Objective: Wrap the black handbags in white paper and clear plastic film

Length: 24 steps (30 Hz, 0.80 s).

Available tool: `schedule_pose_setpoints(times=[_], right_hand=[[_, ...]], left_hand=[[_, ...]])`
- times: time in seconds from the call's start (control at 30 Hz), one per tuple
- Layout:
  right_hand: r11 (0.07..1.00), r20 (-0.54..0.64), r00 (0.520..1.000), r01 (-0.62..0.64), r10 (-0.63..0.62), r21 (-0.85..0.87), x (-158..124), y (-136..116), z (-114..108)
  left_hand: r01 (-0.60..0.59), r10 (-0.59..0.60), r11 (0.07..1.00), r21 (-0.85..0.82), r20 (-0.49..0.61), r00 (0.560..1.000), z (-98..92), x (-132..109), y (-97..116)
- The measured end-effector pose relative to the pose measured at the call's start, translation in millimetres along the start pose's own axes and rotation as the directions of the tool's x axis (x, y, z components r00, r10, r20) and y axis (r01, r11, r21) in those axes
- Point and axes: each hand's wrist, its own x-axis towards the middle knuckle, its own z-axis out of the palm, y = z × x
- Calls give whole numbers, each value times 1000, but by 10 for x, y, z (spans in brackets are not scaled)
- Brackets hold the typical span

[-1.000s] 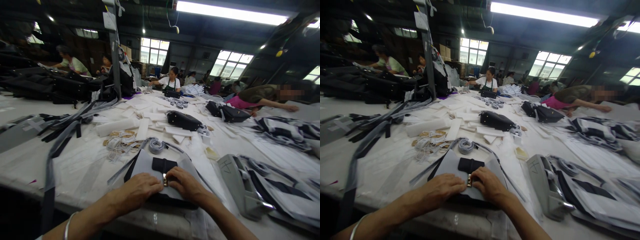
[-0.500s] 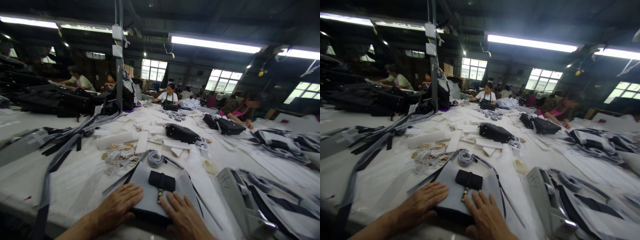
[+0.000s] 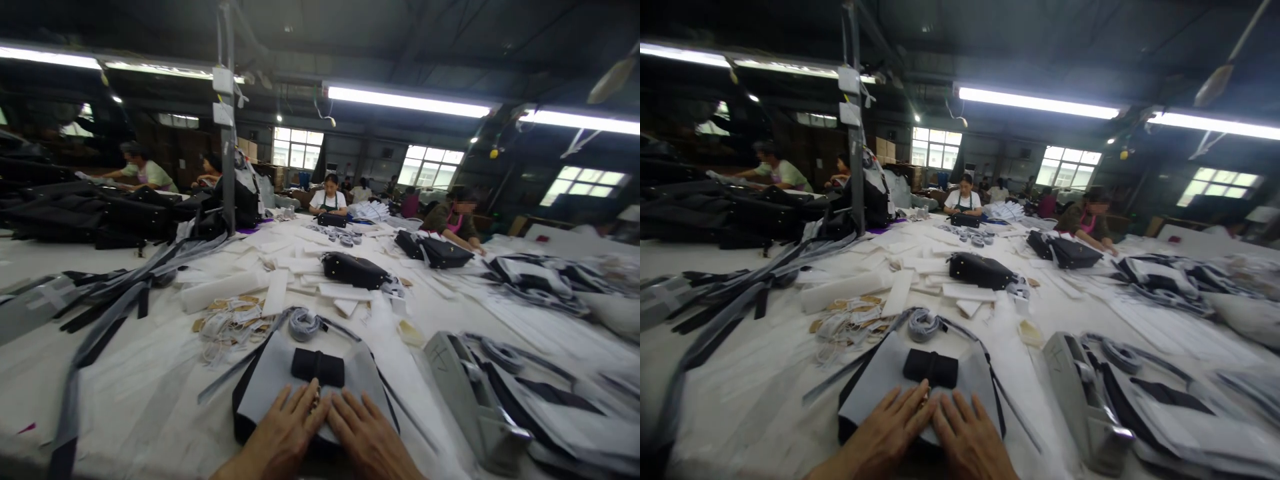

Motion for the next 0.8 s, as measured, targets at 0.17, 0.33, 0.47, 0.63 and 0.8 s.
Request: schedule_pose_setpoints(times=[0.17,0.33,0.47,0.63,0.8], right_hand=[[989,-37,990,-130,133,75,-182,-17,-312],[975,-118,973,-181,196,129,-248,-51,-301],[956,-61,972,-213,229,201,-205,-40,-367],[894,-83,913,-369,400,254,-716,186,-751],[358,71,364,-929,929,92,-2173,103,-1025]], left_hand=[[-48,53,999,26,-238,970,137,-207,-63],[-96,116,992,82,-290,950,67,-210,-86],[-107,121,992,63,-294,948,35,-187,-88],[-127,120,992,-6,-291,949,60,-180,-145],[-159,134,983,-89,-243,961,144,-193,-198]])
